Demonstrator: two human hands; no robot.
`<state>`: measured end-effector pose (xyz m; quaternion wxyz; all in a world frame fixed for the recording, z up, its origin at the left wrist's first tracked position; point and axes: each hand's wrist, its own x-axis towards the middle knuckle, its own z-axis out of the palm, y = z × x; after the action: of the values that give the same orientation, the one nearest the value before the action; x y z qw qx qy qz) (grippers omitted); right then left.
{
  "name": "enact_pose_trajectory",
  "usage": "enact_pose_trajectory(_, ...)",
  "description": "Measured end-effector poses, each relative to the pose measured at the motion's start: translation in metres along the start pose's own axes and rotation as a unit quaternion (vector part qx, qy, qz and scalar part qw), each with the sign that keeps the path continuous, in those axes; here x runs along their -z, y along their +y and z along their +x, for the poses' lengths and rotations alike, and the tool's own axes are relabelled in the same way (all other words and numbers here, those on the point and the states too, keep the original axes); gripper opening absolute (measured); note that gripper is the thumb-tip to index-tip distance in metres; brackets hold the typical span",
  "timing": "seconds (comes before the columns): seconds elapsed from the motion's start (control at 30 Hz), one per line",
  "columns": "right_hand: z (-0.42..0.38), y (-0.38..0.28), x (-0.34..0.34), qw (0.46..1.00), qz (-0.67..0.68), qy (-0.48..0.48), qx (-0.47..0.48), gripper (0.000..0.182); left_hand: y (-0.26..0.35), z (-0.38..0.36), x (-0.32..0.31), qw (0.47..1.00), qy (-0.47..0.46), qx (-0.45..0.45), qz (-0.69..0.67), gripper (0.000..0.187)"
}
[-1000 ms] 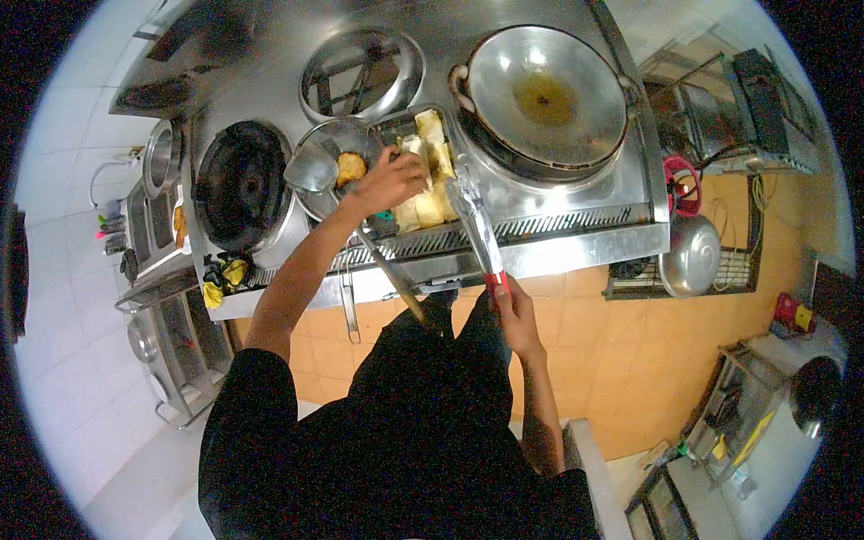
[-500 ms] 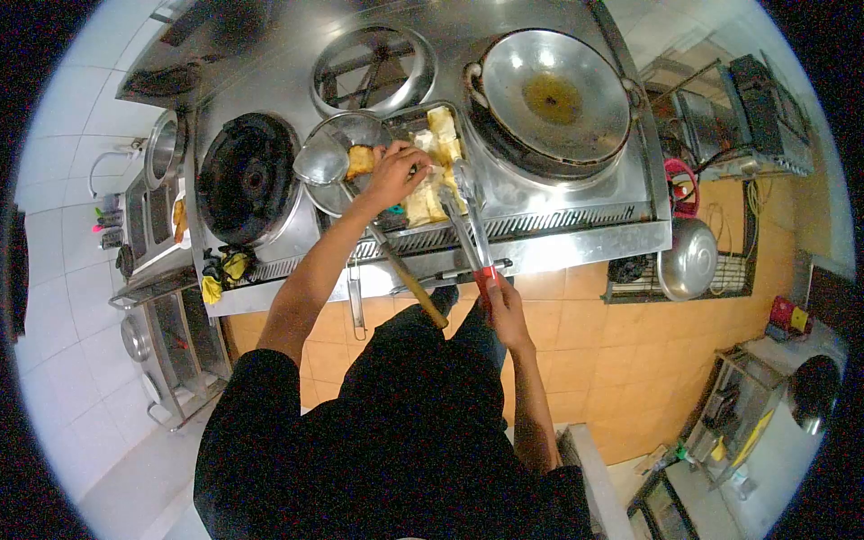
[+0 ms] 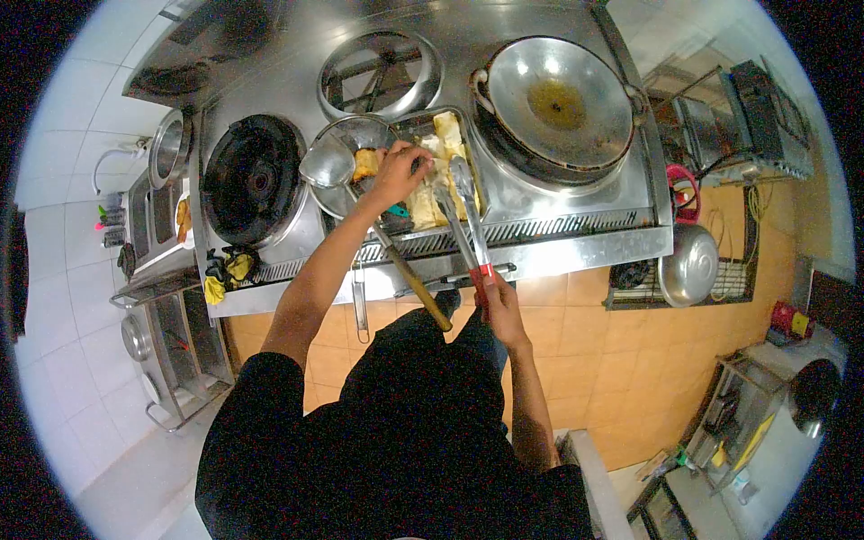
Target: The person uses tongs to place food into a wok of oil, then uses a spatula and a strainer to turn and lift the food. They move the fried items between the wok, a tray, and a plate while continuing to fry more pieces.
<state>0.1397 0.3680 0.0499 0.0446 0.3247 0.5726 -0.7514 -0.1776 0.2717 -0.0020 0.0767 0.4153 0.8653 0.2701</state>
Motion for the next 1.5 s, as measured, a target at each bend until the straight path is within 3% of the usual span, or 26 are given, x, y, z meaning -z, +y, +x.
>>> enact_pose_trajectory(0.77, 0.027, -0.012, -0.006, 0.999, -0.020, 0.029, 0.041, 0.044, 0.000, 0.007, -0.003, 1.000, 0.016, 0.012, -0.001, 0.019)
enact_pose_trajectory(1.0, 0.034, -0.014, -0.007, 0.999, -0.037, 0.028, 0.000, 0.044, 0.004, 0.008, 0.001, 0.999, 0.017, 0.030, -0.040, 0.017)
enact_pose_trajectory(1.3, 0.044, -0.011, -0.008, 0.999, -0.027, 0.014, 0.013, 0.048, 0.015, -0.004, 0.006, 0.999, 0.030, -0.009, -0.028, 0.016)
enact_pose_trajectory(1.5, 0.047, -0.012, -0.012, 1.000, -0.004, 0.023, 0.001, 0.047, 0.024, -0.024, -0.001, 0.994, 0.059, -0.064, 0.060, 0.014)
